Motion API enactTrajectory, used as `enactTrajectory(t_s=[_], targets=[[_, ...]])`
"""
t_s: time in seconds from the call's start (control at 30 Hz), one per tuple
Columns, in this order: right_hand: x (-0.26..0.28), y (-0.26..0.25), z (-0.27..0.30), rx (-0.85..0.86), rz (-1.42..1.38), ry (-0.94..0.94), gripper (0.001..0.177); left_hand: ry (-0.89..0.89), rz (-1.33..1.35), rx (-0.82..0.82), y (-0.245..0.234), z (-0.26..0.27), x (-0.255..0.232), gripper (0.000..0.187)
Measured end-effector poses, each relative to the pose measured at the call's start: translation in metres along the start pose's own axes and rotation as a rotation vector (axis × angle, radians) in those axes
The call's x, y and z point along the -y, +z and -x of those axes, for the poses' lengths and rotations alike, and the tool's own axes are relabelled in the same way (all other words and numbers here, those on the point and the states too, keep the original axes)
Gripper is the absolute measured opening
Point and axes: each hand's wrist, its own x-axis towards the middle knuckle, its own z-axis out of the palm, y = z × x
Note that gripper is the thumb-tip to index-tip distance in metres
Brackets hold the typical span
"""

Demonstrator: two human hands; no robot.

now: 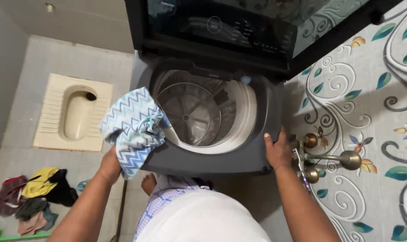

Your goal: The person wipes the interior and exterior surfaces of a top-loading washing machine using a patterned cloth. They clean the lid, control panel, rim, and the detergent dispenser area.

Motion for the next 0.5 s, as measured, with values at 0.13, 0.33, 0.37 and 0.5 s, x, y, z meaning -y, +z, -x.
enactTrajectory(t_s=[0.13, 0.33, 0.37, 0.5], targets=[[0.011, -0.007, 0.0, -0.036, -0.081, -0.076, 0.078, -0.056, -0.008, -0.147, -0.02, 0.048, 0.05, 0.048], [0.028, -0.019, 0.01, 0.038, -0.165, -0.016, 0.075, -0.26, 0.036, -0.422, -0.06, 0.137, 0.108, 0.033], [0.029, -0.021, 0.01, 0.037, -0.167, -0.029, 0.075, -0.286, 0.022, -0.473, -0.065, 0.149, 0.109, 0.031], [0.027, -0.021, 0.011, 0.04, -0.212, -0.064, 0.076, -0.185, -0.362, -0.635, -0.076, 0.178, 0.08, 0.02]])
